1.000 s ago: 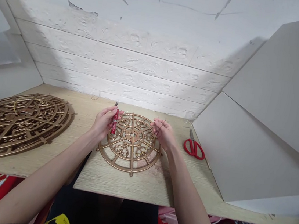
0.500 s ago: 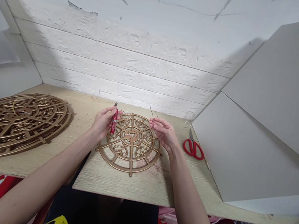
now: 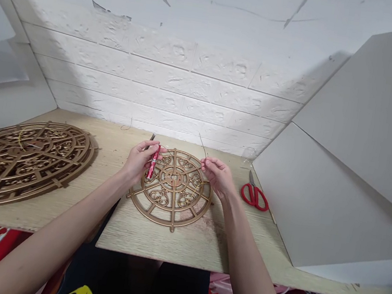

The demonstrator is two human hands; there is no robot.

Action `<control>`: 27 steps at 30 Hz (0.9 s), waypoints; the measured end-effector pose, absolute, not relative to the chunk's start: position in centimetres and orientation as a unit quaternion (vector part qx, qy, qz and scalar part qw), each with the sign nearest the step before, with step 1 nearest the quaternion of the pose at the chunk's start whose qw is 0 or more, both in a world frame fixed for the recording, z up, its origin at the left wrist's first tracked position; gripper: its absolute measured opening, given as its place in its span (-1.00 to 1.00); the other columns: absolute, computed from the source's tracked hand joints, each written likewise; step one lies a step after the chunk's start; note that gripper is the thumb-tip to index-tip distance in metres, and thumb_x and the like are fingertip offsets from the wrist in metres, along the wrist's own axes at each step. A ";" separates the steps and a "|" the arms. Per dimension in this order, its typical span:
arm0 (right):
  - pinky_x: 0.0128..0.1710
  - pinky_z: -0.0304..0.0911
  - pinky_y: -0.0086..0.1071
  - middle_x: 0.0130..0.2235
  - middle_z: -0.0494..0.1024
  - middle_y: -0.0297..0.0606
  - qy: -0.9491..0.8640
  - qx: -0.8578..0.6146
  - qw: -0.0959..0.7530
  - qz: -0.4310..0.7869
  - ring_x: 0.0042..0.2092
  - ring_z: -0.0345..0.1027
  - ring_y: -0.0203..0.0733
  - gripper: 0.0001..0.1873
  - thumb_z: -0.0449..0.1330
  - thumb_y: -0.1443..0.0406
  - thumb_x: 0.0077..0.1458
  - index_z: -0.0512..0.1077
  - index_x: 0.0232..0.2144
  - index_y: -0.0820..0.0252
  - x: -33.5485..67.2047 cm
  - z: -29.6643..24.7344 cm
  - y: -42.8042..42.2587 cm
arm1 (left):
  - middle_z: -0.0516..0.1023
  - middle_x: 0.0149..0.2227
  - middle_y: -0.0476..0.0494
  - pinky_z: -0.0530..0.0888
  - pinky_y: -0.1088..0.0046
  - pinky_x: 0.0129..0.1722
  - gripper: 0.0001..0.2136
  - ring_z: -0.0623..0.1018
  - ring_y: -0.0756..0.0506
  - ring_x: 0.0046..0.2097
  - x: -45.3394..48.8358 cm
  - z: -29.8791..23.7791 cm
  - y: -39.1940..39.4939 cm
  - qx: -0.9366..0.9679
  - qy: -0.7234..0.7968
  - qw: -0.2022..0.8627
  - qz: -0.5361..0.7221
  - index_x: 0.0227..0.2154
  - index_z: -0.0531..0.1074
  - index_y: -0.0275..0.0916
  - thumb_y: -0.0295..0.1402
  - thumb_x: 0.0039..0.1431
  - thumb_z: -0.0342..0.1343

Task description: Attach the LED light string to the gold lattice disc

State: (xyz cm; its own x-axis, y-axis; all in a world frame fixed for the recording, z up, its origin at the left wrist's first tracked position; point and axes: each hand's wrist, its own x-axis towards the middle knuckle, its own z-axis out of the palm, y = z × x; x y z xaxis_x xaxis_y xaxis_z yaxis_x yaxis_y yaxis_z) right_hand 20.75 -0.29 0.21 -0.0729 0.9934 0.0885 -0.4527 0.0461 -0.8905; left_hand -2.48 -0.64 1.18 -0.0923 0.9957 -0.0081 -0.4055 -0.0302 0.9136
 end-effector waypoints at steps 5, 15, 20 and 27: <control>-0.18 0.38 -0.48 -0.32 0.57 -0.30 -0.411 -0.325 0.601 0.604 -0.32 0.44 -0.34 -0.70 0.48 0.39 -0.43 0.52 -0.53 0.20 20.7 0.3 -0.4 | 0.58 -0.32 -0.22 0.07 0.70 -0.74 -0.71 0.51 0.03 -0.48 -2.5 1.3 -0.7 0.371 0.397 0.567 0.619 -0.23 0.40 -0.31 -0.40 -0.06 0.24; -0.24 0.33 -0.43 -0.32 0.55 -0.29 -0.445 -0.368 0.610 0.542 -0.37 0.37 -0.35 -0.68 0.48 0.24 -0.41 0.54 -0.50 0.20 20.2 -0.1 -0.3 | 0.58 -0.32 -0.22 0.07 0.69 -0.73 -0.71 0.51 0.03 -0.48 -2.5 1.4 -0.7 0.358 0.390 0.575 0.624 -0.24 0.40 -0.30 -0.40 -0.07 0.26; -0.33 0.28 -0.44 -0.35 0.51 -0.30 -0.450 -0.326 0.631 0.541 -0.41 0.29 -0.37 -0.73 0.44 0.22 -0.28 0.48 -0.49 0.18 20.2 0.0 -0.3 | 0.59 -0.32 -0.22 0.06 0.70 -0.73 -0.69 0.52 0.02 -0.47 -2.5 1.3 -0.7 0.362 0.387 0.575 0.624 -0.23 0.39 -0.30 -0.39 -0.09 0.27; -0.54 0.15 -0.48 -0.44 0.40 -0.36 -0.441 -0.338 0.637 0.534 -0.50 0.16 -0.41 -0.65 0.40 0.22 -0.24 0.50 -0.32 0.18 20.6 0.5 -0.4 | 0.59 -0.32 -0.21 0.14 0.70 -0.70 -0.64 0.52 0.02 -0.47 -2.3 0.9 -0.8 0.408 0.399 0.560 0.600 -0.22 0.39 -0.28 -0.29 -0.11 0.28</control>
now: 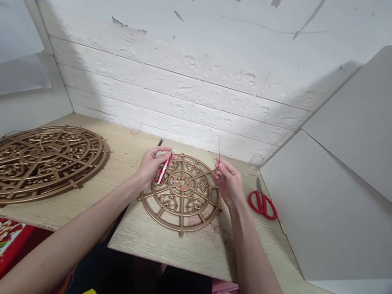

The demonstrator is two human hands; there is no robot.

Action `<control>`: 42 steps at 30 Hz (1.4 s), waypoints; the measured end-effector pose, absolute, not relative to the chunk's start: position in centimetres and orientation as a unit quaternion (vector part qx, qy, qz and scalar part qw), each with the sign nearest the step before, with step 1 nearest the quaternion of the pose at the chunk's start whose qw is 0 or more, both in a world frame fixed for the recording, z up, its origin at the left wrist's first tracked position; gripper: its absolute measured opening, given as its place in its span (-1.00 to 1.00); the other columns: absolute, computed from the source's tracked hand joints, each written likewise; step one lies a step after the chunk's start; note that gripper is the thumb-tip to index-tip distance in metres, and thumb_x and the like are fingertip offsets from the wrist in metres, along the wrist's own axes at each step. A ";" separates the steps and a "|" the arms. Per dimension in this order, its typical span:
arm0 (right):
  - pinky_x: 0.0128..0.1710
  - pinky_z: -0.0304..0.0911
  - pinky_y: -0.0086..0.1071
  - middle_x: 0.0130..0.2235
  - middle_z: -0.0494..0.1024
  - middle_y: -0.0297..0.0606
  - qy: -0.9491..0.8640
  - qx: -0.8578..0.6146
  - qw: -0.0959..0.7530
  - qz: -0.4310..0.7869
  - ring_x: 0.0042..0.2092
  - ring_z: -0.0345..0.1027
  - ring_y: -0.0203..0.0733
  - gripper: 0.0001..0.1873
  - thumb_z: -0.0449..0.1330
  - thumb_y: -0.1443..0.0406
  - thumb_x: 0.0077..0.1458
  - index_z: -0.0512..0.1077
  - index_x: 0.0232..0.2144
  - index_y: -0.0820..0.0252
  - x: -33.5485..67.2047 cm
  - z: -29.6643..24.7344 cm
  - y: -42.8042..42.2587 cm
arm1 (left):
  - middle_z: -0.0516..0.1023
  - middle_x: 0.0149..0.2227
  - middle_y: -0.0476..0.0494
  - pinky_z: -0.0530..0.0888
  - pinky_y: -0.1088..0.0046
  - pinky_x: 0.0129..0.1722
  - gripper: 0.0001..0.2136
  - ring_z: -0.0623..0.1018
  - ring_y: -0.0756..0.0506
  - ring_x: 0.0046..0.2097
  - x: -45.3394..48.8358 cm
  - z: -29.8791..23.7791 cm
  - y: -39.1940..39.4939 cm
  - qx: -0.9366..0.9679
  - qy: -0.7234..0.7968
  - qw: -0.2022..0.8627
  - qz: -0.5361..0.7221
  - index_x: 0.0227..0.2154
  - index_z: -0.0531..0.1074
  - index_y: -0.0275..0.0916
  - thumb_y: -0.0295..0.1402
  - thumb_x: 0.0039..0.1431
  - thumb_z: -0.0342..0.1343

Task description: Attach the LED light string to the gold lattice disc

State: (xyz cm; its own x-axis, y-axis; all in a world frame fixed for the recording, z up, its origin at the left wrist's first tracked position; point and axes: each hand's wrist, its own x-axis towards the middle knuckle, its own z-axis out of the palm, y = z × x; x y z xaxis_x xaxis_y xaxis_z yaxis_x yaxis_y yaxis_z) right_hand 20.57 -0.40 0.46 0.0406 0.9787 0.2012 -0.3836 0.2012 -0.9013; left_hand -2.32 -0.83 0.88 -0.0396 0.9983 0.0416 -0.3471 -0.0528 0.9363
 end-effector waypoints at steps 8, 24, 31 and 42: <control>-0.60 0.10 -0.49 -0.57 0.33 -0.43 -0.425 -0.443 0.644 0.457 -0.56 0.15 -0.39 -0.56 0.35 0.02 -0.24 0.46 -0.38 0.22 18.8 -2.4 0.1 | 0.59 -0.34 -0.20 0.22 0.67 -0.67 -0.62 0.52 0.00 -0.44 -1.9 -0.3 -0.5 0.429 0.407 0.567 0.573 -0.17 0.35 -0.26 -0.25 -0.07 0.25; -0.51 0.13 -0.45 -0.52 0.43 -0.34 -0.442 -0.512 0.652 0.342 -0.52 0.20 -0.35 -0.60 0.31 0.00 -0.15 0.45 -0.48 0.25 19.2 -3.2 -3.6 | 0.58 -0.32 -0.18 0.27 0.60 -0.59 -0.66 0.51 0.00 -0.42 -1.9 -1.0 -0.9 0.456 0.397 0.588 0.538 -0.18 0.33 -0.24 -0.24 -0.01 0.21; -0.46 0.22 -0.39 -0.45 0.53 -0.24 -0.485 -0.527 0.609 0.342 -0.48 0.30 -0.26 -0.53 0.28 -0.01 -0.11 0.51 -0.33 0.29 19.3 -3.5 -3.3 | 0.57 -0.36 -0.15 0.37 0.50 -0.53 -0.65 0.52 -0.04 -0.44 -1.5 -1.6 -0.9 0.482 0.394 0.589 0.515 -0.22 0.32 -0.22 -0.19 -0.03 0.23; -0.45 0.25 -0.35 -0.45 0.52 -0.23 -0.510 -0.557 0.578 0.309 -0.47 0.31 -0.21 -0.55 0.24 0.01 -0.04 0.51 -0.24 0.25 19.3 -4.0 -3.4 | 0.57 -0.34 -0.19 0.46 0.38 -0.29 -0.75 0.57 -0.12 -0.26 -1.3 -2.5 -0.9 0.531 0.367 0.575 0.503 -0.27 0.34 -0.21 -0.21 0.04 0.18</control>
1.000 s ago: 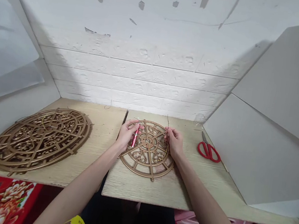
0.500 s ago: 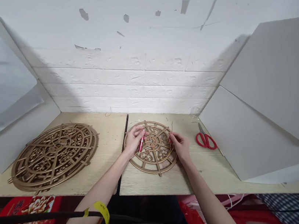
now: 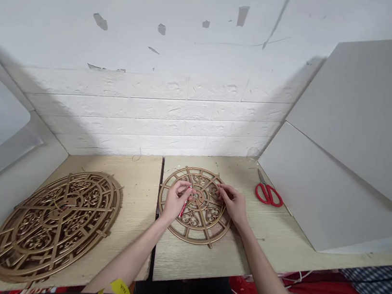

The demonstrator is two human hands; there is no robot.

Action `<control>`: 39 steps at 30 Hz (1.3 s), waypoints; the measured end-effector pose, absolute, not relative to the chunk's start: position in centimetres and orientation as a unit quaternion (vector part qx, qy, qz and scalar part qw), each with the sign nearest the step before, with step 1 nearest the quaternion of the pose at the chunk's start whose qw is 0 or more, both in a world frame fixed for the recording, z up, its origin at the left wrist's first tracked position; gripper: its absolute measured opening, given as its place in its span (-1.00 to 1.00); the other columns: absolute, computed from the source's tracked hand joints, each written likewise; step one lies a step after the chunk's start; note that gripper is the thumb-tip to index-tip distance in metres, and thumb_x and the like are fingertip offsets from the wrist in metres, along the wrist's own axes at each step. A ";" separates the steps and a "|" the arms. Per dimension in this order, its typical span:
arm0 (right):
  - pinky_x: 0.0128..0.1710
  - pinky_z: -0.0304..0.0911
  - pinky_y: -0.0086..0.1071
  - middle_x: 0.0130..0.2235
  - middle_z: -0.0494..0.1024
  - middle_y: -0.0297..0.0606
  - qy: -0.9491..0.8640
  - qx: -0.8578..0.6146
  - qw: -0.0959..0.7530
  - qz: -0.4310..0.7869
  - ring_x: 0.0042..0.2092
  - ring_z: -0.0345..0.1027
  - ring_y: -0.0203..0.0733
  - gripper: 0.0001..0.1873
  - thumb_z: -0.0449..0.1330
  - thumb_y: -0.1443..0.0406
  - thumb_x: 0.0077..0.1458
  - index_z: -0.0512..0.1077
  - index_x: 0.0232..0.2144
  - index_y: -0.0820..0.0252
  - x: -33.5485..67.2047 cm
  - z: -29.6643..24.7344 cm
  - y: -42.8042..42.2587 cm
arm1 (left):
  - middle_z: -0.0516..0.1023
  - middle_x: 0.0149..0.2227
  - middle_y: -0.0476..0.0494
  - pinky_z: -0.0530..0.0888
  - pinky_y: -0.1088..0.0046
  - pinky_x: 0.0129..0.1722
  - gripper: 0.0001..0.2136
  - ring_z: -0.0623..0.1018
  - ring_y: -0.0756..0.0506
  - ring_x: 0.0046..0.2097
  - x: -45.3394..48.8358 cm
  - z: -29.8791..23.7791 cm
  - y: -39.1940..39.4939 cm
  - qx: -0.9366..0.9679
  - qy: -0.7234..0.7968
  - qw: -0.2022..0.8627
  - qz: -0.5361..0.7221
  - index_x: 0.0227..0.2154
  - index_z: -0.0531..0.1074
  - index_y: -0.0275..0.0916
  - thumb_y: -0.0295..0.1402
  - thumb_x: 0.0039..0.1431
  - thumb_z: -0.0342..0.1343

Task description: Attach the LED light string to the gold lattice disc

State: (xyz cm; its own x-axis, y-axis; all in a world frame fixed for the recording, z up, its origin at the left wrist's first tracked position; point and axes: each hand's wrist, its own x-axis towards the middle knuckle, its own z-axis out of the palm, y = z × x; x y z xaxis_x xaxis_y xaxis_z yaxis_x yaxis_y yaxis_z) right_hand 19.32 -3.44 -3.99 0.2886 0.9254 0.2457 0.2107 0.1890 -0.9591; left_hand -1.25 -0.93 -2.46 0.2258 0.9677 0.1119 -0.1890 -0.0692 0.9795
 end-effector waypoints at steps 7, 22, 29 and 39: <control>-0.50 0.19 -0.39 -0.50 0.49 -0.27 -0.514 -0.551 0.574 0.322 -0.50 0.28 -0.21 -0.57 0.24 -0.02 -0.05 0.53 -0.33 0.23 19.5 -3.4 -3.7 | 0.57 -0.36 -0.19 0.46 0.42 -0.34 -0.74 0.57 -0.13 -0.25 -0.7 -2.6 -0.5 0.512 0.370 0.585 0.508 -0.30 0.35 -0.22 -0.22 0.00 0.21; -0.53 0.13 -0.43 -0.55 0.44 -0.27 -0.558 -0.540 0.564 0.281 -0.53 0.21 -0.25 -0.45 0.15 -0.09 -0.01 0.50 -0.29 0.30 19.6 -4.2 -3.3 | 0.58 -0.42 -0.15 0.44 0.50 -0.43 -0.67 0.54 -0.04 -0.43 -1.4 -1.6 -1.2 0.512 0.369 0.579 0.516 -0.32 0.37 -0.27 -0.19 -0.09 0.27; -0.50 0.15 -0.41 -0.55 0.43 -0.25 -0.568 -0.530 0.569 0.270 -0.52 0.23 -0.25 -0.42 0.13 -0.11 0.00 0.49 -0.31 0.34 19.7 -4.5 -3.3 | 0.58 -0.43 -0.13 0.41 0.52 -0.50 -0.64 0.52 -0.03 -0.48 -1.7 -1.6 -1.4 0.516 0.379 0.567 0.518 -0.32 0.36 -0.28 -0.17 -0.13 0.28; -0.50 0.15 -0.42 -0.55 0.45 -0.25 -0.565 -0.524 0.574 0.278 -0.51 0.24 -0.26 -0.49 0.19 -0.07 -0.04 0.52 -0.38 0.31 19.6 -4.4 -3.4 | 0.58 -0.46 -0.12 0.43 0.50 -0.49 -0.64 0.53 -0.03 -0.49 -1.5 -1.7 -1.0 0.523 0.374 0.562 0.520 -0.34 0.37 -0.28 -0.17 -0.15 0.29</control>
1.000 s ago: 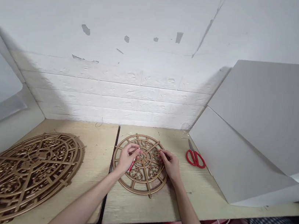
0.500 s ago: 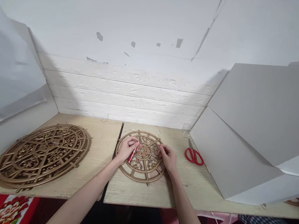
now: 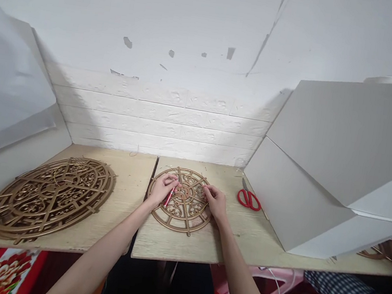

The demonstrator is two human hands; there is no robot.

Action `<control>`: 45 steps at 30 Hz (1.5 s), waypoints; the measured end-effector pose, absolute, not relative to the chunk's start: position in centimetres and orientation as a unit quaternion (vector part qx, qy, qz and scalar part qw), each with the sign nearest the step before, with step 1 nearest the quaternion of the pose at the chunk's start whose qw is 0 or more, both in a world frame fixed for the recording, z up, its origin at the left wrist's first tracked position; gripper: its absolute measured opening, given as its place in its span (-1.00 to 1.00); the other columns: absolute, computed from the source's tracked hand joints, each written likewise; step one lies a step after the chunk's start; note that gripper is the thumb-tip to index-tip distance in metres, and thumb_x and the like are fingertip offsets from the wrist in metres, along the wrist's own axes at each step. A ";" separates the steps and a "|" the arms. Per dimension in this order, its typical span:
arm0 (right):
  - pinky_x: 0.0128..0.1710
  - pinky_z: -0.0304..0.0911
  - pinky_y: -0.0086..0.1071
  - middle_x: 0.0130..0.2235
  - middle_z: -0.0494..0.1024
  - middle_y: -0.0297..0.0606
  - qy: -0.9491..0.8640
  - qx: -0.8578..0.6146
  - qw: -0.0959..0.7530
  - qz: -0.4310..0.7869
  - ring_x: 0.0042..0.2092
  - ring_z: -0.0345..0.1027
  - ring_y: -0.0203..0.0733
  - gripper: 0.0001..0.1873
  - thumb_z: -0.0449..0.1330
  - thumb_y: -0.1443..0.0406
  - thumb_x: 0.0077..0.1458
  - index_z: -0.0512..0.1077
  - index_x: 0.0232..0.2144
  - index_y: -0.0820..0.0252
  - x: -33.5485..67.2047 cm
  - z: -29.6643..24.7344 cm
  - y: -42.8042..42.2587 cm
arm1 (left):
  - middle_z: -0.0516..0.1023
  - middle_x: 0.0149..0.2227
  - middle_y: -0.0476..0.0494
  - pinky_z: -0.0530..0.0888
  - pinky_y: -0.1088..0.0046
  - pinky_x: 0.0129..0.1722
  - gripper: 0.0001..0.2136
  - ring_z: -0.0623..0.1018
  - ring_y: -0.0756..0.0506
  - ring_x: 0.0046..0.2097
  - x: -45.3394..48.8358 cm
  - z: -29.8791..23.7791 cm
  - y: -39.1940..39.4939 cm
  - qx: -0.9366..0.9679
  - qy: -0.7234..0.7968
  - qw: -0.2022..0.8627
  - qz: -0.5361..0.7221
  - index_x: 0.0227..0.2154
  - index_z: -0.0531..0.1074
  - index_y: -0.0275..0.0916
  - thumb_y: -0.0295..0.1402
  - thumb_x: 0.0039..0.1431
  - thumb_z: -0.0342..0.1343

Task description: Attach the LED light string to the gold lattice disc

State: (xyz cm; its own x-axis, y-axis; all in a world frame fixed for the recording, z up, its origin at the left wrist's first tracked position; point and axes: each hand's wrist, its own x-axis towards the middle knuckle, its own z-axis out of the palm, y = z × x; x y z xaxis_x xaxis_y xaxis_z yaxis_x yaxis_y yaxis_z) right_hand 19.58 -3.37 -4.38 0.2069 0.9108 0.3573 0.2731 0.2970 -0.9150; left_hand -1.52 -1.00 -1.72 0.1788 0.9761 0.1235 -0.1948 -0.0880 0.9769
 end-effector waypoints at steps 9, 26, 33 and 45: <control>-0.65 -0.07 -0.51 -0.44 0.49 -0.28 -0.402 -0.375 0.713 0.434 -0.60 -0.01 -0.47 -0.65 0.38 0.15 -0.20 0.56 -0.34 0.24 19.7 -1.8 -3.5 | 0.57 -0.46 -0.12 0.39 0.54 -0.52 -0.67 0.50 -0.01 -0.50 -1.6 -1.1 -1.4 0.521 0.379 0.571 0.508 -0.35 0.33 -0.27 -0.21 -0.12 0.27; -0.67 0.12 -0.70 -0.41 0.47 -0.34 -0.290 -0.246 0.771 0.511 -0.54 0.18 -0.53 -0.70 0.44 0.34 -0.34 0.48 -0.45 0.25 19.7 1.6 0.8 | 0.57 -0.46 -0.12 0.43 0.51 -0.45 -0.64 0.51 0.00 -0.50 -1.4 -1.8 -1.0 0.510 0.378 0.574 0.517 -0.34 0.35 -0.28 -0.19 -0.14 0.29; -0.70 0.02 -0.58 -0.51 0.43 -0.37 -0.416 -0.345 0.699 0.469 -0.60 0.13 -0.46 -0.68 0.42 0.18 -0.26 0.49 -0.43 0.23 17.6 0.7 -0.1 | 0.57 -0.47 -0.12 0.44 0.50 -0.42 -0.64 0.53 -0.02 -0.44 -1.3 -2.2 -1.1 0.505 0.360 0.571 0.537 -0.35 0.35 -0.29 -0.19 -0.15 0.30; -0.35 0.27 -0.38 -0.38 0.54 -0.22 -0.622 -0.383 0.569 0.378 -0.37 0.38 -0.21 -0.72 0.22 0.12 0.03 0.48 -0.35 0.24 13.4 -1.5 -1.1 | 0.58 -0.34 -0.19 0.24 0.62 -0.63 -0.46 0.54 -0.04 -0.42 -1.9 -1.9 0.3 0.565 0.336 0.556 0.509 0.01 0.33 -0.31 -0.21 -0.06 0.24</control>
